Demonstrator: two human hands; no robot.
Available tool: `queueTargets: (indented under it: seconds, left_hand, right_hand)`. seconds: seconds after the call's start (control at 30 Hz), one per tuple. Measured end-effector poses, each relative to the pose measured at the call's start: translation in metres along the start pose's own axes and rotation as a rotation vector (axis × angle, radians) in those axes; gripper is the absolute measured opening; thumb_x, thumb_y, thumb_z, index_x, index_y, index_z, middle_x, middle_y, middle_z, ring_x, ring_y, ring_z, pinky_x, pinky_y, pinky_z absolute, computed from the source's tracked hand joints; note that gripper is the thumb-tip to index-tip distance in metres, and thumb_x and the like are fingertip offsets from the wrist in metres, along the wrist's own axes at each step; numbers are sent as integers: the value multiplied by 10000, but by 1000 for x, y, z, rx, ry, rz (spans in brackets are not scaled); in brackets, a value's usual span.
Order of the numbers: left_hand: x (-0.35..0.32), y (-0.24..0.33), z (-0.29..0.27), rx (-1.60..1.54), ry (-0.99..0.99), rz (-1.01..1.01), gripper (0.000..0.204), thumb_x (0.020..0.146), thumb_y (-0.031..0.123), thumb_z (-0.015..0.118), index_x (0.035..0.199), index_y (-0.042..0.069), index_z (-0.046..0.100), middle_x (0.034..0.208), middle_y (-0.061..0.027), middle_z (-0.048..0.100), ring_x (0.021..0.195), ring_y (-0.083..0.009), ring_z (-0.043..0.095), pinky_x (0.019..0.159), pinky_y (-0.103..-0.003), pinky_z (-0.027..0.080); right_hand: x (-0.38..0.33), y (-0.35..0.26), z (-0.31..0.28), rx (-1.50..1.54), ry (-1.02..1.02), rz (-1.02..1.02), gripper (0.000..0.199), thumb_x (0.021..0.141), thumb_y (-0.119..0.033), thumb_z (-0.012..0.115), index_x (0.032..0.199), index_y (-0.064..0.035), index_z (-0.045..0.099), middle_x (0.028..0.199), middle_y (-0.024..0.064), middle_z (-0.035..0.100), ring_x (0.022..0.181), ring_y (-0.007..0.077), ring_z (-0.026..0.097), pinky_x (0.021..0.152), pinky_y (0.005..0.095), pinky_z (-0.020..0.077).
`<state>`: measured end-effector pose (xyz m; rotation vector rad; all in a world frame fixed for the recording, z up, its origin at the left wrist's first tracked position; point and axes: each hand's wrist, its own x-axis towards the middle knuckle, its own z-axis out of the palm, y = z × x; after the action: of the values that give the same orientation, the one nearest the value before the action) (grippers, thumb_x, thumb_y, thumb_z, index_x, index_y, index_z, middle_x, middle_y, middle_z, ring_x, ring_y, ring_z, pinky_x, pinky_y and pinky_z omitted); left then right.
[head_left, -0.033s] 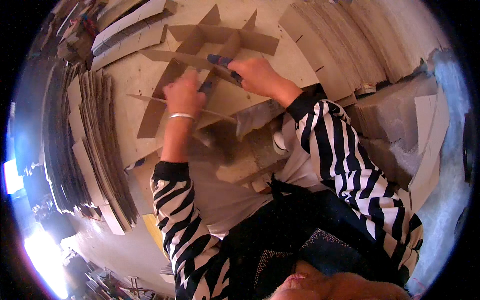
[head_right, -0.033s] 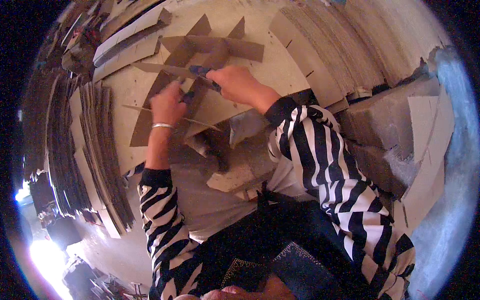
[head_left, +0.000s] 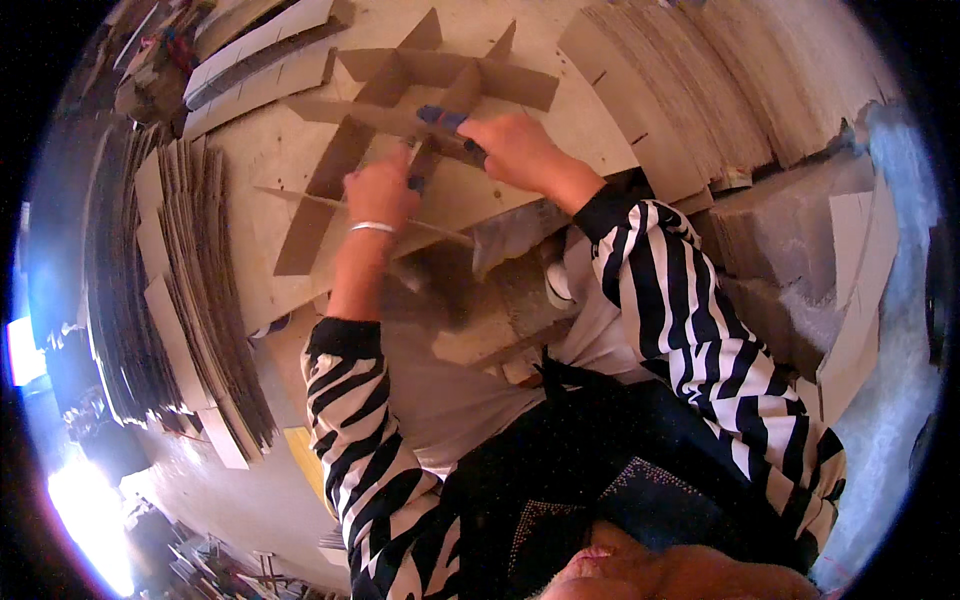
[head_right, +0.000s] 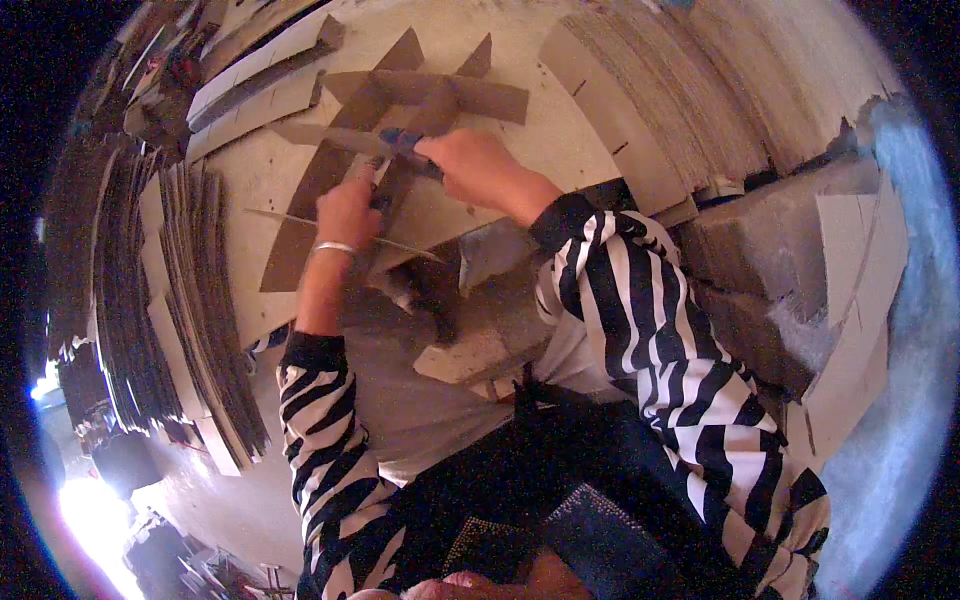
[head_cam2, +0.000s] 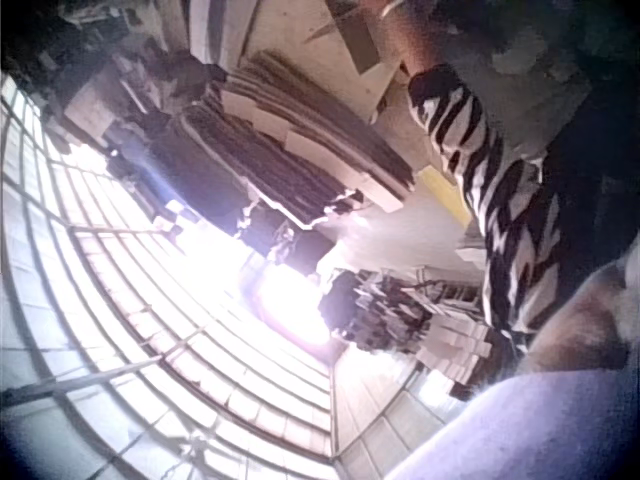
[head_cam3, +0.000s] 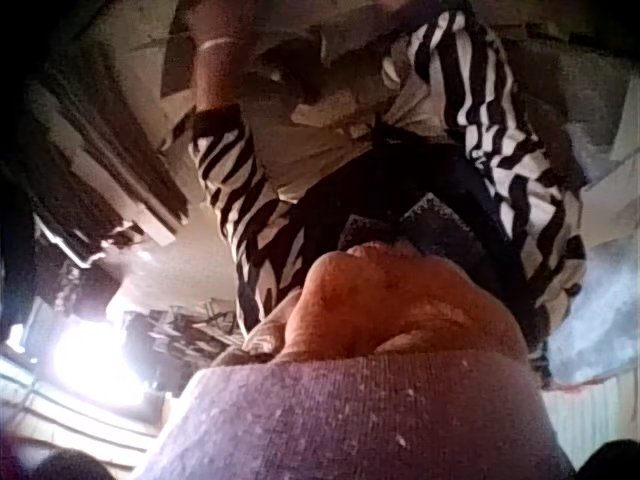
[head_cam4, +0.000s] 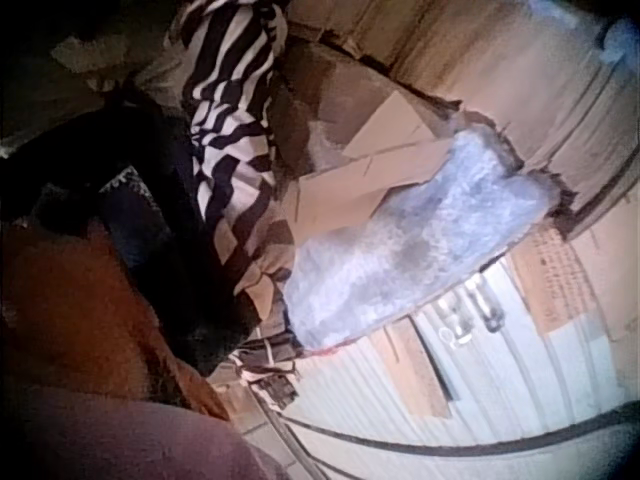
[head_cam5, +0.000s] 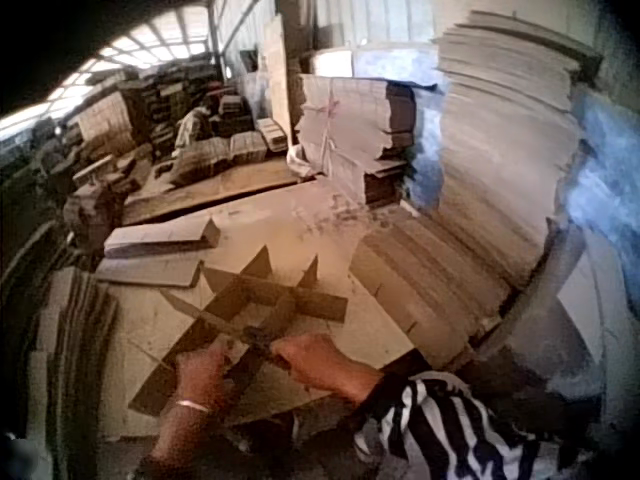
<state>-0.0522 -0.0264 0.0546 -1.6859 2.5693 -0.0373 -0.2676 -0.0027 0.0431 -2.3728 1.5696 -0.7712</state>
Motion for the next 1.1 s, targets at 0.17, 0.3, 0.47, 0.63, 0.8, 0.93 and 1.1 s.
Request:
queueTargets:
  seconds: [0.17,0.3,0.47,0.63,0.8,0.93,1.1]
  left_hand:
    - [0,5,4,-66,-107,-19,460,737,102,614,1180,176,516,895,-103,687,873,-317,655,816,-502,431]
    - [3,7,10,-84,-81,-7,485,737,98,599,1207,189,517,898,-126,682,876,-340,648,800,-499,453]
    - [-11,-49,-8,-299,66,-44,385,742,140,566,1126,130,599,912,-180,664,896,-392,624,786,-496,478]
    - [-39,-188,-17,-56,-112,-452,380,777,200,550,1136,99,624,1040,-195,642,978,-389,600,829,-480,476]
    - [-7,-54,3,-609,-156,-192,501,744,191,575,1201,-13,539,1120,-254,610,1064,-420,557,918,-454,443]
    - [-11,34,5,-609,-23,-53,737,698,11,544,1390,25,289,956,-295,617,903,-473,578,784,-531,460]
    - [-7,-45,-34,-440,106,-201,720,757,-5,530,1419,27,250,892,-255,632,828,-437,612,740,-514,480]
  right_hand:
    - [-1,10,4,-71,109,34,244,681,-38,609,915,-107,607,755,135,624,739,350,615,596,471,462]
    - [-14,9,14,-55,-96,39,240,672,-46,612,904,-105,607,762,128,620,743,356,605,614,470,466]
    - [-10,11,7,-27,-43,81,210,698,-98,592,907,-89,603,855,145,621,824,370,590,667,487,462]
    - [21,63,-21,-93,389,477,274,797,-177,511,1024,-68,620,1010,192,637,957,370,601,796,477,477]
    - [13,62,30,368,-110,312,314,892,-212,465,1128,-30,566,977,212,629,921,368,598,777,412,474]
    - [37,45,60,619,-67,445,313,787,-133,477,1057,-52,612,966,204,648,890,360,607,770,409,469]
    - [36,34,14,1037,25,505,338,946,-195,419,1229,-109,583,1159,6,637,1059,119,590,795,274,457]
